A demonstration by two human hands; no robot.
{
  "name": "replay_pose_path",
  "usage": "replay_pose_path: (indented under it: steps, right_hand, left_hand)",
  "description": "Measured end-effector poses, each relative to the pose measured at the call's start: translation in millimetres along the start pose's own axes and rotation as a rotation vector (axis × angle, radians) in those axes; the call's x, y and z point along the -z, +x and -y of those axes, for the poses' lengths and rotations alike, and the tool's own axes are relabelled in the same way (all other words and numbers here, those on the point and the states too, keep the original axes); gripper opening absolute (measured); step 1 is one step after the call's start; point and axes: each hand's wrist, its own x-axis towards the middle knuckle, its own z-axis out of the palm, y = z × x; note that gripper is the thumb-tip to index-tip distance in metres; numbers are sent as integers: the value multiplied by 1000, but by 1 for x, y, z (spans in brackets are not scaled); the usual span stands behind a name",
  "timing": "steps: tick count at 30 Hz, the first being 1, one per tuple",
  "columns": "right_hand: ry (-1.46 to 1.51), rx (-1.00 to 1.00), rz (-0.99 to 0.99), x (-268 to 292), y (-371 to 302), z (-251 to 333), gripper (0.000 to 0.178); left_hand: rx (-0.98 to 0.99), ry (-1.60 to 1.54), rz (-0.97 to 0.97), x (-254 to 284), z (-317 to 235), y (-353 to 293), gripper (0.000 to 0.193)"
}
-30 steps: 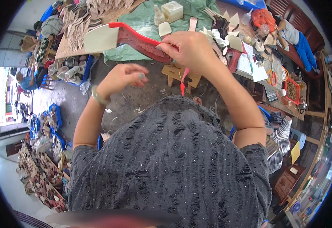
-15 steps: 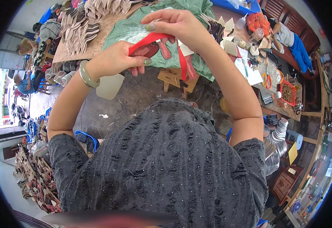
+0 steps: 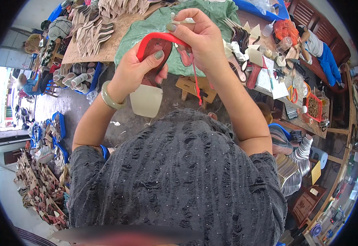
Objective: Applying glue to shoe components and assembling decorative ribbons for footwear production.
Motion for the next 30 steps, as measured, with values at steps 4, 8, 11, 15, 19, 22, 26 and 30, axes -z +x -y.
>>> replay_pose_path:
  steps: [4,8,11,15,19,22,26,30]
  right_hand:
    - [53,36,-124,-19,-4,-4,16]
    - [-77,-4,-169,-26,-3,5,17]
    - [-287,18,-183,-25,-3,10,18]
    - [-511,63,-179,-24,-11,5,17]
    - [-546,145,-165,-23,-25,-10,16]
    - [-639,198,-158,-22,-33,-22,16]
    - [-712,287,-172,-25,-37,-34,15]
    - [-791,405,-154,-28,-38,-36,13]
  left_hand:
    - [-65,-111,-45,-7,5,3,27]
    - [-164,-184,-68,-8,3,7,28]
    - [-252,-245,-102,-2,3,10,29]
    - [-328,-272,-200,-5,13,13,31]
    - [-400,-346,-268,-6,20,19,33]
    - [-385,-356,-258,-9,20,18,34]
    - [-474,-362,-347,-14,20,20,36]
    - [-507,-302,-387,-18,21,18,37]
